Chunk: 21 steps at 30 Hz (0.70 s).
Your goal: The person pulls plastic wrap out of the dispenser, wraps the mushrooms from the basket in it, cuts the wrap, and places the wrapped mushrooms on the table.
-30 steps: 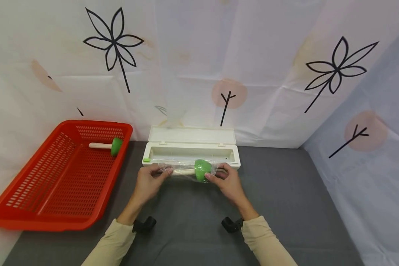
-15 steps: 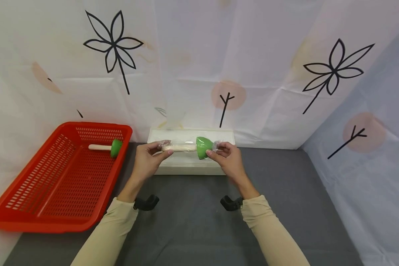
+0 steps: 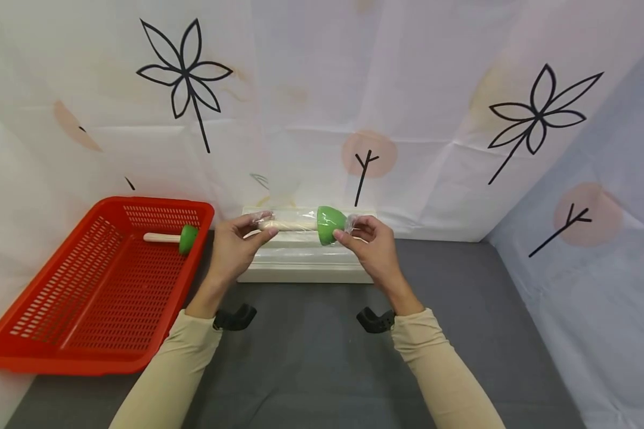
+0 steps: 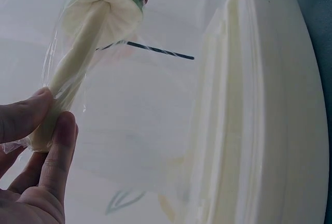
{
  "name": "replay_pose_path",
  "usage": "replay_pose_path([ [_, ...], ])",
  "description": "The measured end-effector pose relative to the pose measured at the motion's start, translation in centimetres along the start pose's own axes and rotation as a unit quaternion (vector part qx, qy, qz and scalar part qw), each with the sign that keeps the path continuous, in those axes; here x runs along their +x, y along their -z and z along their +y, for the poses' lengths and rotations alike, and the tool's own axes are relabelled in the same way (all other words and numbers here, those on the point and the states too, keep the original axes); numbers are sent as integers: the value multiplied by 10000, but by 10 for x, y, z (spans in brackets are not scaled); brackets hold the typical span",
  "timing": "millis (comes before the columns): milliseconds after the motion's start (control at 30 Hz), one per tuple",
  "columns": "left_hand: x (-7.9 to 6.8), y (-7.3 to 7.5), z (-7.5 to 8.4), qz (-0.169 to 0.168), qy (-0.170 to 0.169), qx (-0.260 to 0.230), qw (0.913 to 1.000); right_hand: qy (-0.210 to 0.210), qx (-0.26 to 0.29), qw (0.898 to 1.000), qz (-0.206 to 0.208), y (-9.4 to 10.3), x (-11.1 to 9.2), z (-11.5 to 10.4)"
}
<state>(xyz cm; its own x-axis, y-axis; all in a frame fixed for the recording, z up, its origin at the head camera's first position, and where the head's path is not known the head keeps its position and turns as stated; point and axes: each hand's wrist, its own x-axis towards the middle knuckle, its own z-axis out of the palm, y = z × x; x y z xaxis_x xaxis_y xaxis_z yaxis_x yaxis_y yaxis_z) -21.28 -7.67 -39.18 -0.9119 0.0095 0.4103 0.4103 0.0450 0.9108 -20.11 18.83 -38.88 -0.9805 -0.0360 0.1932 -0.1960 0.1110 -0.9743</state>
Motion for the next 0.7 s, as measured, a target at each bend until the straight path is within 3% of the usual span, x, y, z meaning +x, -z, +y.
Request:
replay_pose_path([
  [700, -1, -1, 26, 85, -353, -236, 9991, 530, 140, 9984, 153, 4, -8, -22],
])
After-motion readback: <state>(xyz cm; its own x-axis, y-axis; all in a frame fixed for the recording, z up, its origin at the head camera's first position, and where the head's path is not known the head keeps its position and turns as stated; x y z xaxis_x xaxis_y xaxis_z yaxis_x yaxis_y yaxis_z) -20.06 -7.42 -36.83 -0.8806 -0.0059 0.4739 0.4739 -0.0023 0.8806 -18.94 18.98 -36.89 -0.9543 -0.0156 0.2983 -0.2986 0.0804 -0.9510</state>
